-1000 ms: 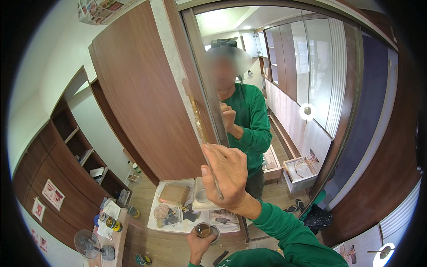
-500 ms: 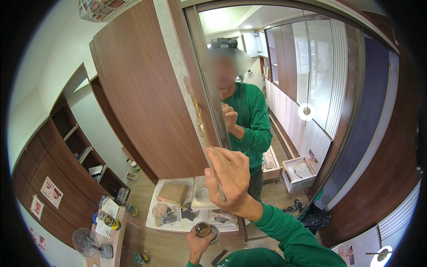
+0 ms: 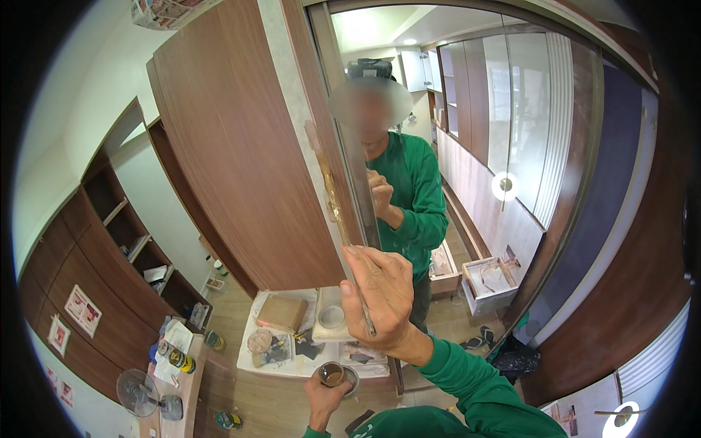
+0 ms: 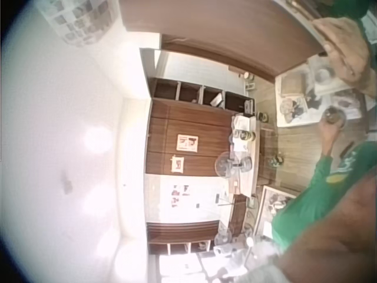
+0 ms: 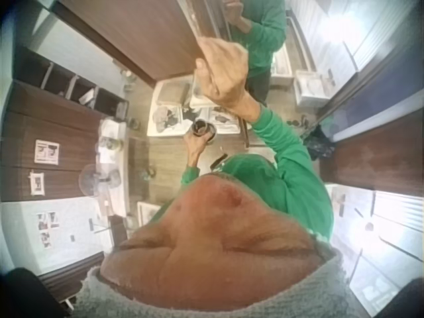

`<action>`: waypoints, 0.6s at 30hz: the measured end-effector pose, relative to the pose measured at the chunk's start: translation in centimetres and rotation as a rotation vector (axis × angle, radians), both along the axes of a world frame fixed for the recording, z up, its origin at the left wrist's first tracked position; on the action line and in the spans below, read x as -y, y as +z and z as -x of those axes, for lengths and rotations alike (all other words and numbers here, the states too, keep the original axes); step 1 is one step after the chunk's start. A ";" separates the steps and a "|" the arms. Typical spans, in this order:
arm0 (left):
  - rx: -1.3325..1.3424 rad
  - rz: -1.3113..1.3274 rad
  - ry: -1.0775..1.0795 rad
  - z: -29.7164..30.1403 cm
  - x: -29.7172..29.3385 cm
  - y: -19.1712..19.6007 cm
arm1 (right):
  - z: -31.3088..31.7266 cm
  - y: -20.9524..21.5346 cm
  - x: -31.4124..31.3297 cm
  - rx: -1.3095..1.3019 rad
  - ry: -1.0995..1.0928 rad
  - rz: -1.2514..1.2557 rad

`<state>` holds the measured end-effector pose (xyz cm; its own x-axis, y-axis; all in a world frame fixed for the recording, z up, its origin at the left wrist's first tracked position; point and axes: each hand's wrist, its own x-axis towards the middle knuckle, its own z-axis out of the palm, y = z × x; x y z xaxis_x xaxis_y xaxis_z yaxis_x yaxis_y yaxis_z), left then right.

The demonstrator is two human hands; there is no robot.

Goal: The person paints a vertical door frame using a small brush and a can of brown paint. They repeatedly dip the brush into the can and apply paint to the frame, occasionally pausing to reposition or retrieve a small cardboard piece.

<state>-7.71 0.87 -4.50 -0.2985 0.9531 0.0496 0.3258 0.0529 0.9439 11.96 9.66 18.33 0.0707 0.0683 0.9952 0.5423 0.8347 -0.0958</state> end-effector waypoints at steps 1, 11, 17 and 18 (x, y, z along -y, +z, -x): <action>-0.010 0.004 0.000 0.0 0.0 0.2 | 0.0 0.0 0.0 0.001 0.000 0.002; -0.014 0.017 -0.003 -0.2 0.0 0.5 | -0.1 -0.5 0.3 0.005 0.003 0.023; 0.016 0.022 -0.004 -0.3 0.1 0.0 | -0.2 -0.8 0.4 0.014 -0.002 0.027; 0.018 0.022 -0.001 -0.2 0.0 -0.1 | -0.2 -0.9 0.4 0.014 -0.002 0.028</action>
<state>-7.47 0.83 -4.56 -0.2978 0.9544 0.0228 0.3085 0.0737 0.9484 12.19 9.21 17.48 0.0568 0.0963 0.9937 0.5455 0.8306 -0.1116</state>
